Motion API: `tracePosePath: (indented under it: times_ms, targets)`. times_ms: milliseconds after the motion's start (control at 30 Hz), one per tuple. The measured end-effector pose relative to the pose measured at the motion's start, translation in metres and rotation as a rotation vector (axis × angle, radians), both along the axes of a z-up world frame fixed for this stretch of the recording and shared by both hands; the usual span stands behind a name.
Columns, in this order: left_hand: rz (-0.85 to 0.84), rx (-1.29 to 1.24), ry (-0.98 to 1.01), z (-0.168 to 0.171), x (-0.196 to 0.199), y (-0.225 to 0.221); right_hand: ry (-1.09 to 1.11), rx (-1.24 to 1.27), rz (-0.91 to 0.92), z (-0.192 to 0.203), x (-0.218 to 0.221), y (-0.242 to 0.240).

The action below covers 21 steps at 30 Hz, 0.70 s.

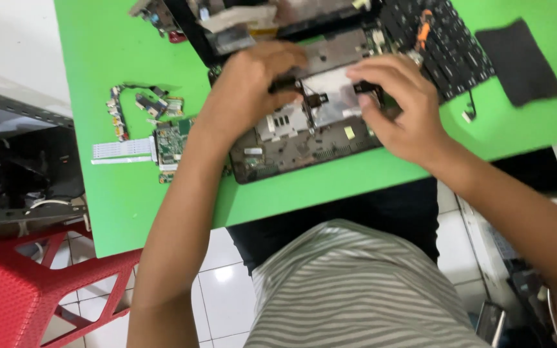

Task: Disassembling a laptop by removing internal screws and extracting the hard drive and motherboard.

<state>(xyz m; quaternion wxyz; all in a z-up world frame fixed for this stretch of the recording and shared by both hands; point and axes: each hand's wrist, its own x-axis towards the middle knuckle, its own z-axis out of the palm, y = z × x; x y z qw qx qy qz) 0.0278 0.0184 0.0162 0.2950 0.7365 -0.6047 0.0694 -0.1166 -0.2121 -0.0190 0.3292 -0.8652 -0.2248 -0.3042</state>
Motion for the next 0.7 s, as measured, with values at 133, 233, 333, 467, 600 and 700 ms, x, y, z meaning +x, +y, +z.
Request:
tracePosePath:
  times_ms: [133, 233, 333, 467, 600, 700]
  targets:
    - [0.06, 0.002, 0.076, 0.003, -0.006, 0.005, 0.034, 0.046, -0.011, 0.005, -0.003, -0.002]
    - [0.104, 0.003, -0.066, 0.003, -0.009, 0.002, 0.07, 0.051, -0.052, 0.012, -0.006, -0.003]
    - [0.254, 0.032, -0.145, 0.0, -0.012, -0.001, 0.072, 0.055, -0.077, 0.014, -0.008, -0.006]
    - [0.278, 0.104, -0.132, -0.003, -0.013, 0.001, 0.091, 0.11, -0.182, 0.015, -0.009, -0.013]
    - [0.276, 0.127, -0.134, 0.002, -0.011, 0.0, 0.118, 0.09, -0.3, 0.012, -0.012, -0.019]
    - [0.332, 0.18, -0.069, -0.003, -0.012, 0.0, 0.141, 0.062, -0.315, 0.006, -0.012, -0.023]
